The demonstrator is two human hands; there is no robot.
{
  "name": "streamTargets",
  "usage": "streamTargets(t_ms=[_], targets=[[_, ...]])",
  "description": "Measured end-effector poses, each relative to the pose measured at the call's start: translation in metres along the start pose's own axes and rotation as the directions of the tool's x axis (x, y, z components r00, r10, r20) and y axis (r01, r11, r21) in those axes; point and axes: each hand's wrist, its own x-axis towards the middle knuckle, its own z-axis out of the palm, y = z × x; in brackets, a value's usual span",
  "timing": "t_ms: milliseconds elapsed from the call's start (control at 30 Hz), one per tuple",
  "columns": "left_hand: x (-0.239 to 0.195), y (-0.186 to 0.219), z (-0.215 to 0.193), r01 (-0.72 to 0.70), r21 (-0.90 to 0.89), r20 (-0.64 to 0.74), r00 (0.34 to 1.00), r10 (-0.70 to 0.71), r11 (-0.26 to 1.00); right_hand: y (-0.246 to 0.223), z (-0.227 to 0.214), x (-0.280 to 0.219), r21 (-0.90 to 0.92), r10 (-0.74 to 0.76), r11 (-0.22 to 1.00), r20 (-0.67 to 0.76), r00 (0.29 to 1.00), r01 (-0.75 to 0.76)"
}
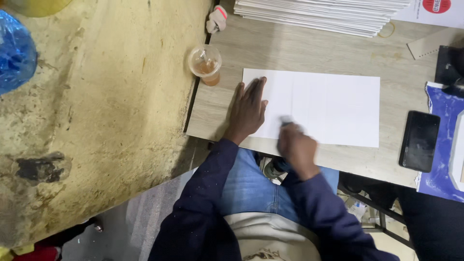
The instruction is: The person assembles a paper craft by folding a white sheet with beige panels, pressing the creases, and wiping the surface with a cloth. The person handles the paper sheet and a small plastic cup containing a liquid, occasionally dipping the cloth into the cup.
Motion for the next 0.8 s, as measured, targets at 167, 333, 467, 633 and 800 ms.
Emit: streamTargets(t_ms=[167, 333, 467, 633, 800], targets=[[-0.004, 0.015, -0.003, -0.094, 0.181, -0.100, 0.988, 0.114, 0.979, 0.197, -0.036, 0.012, -0.041, 0.350, 0.919, -0.371, 0.860, -0.392], [-0.006, 0.017, 0.001, -0.073, 0.230, -0.130, 0.986, 0.105, 0.970, 0.178, -0.021, 0.042, 0.129, 0.216, 0.971, -0.103, 0.971, -0.202], [-0.008, 0.009, 0.004, -0.086, 0.244, -0.128, 0.984, 0.120, 0.966, 0.189, -0.030, 0.048, 0.120, 0.205, 0.974, -0.109, 0.973, -0.192], [-0.007, 0.012, 0.000, -0.078, 0.236, -0.133, 0.985, 0.112, 0.969, 0.202, -0.037, 0.036, 0.127, 0.161, 0.981, -0.084, 0.983, -0.150], [0.002, 0.011, 0.006, -0.039, 0.314, -0.155, 0.984, 0.092, 0.949, 0.132, -0.028, 0.061, 0.008, 0.158, 0.987, -0.297, 0.942, -0.163]])
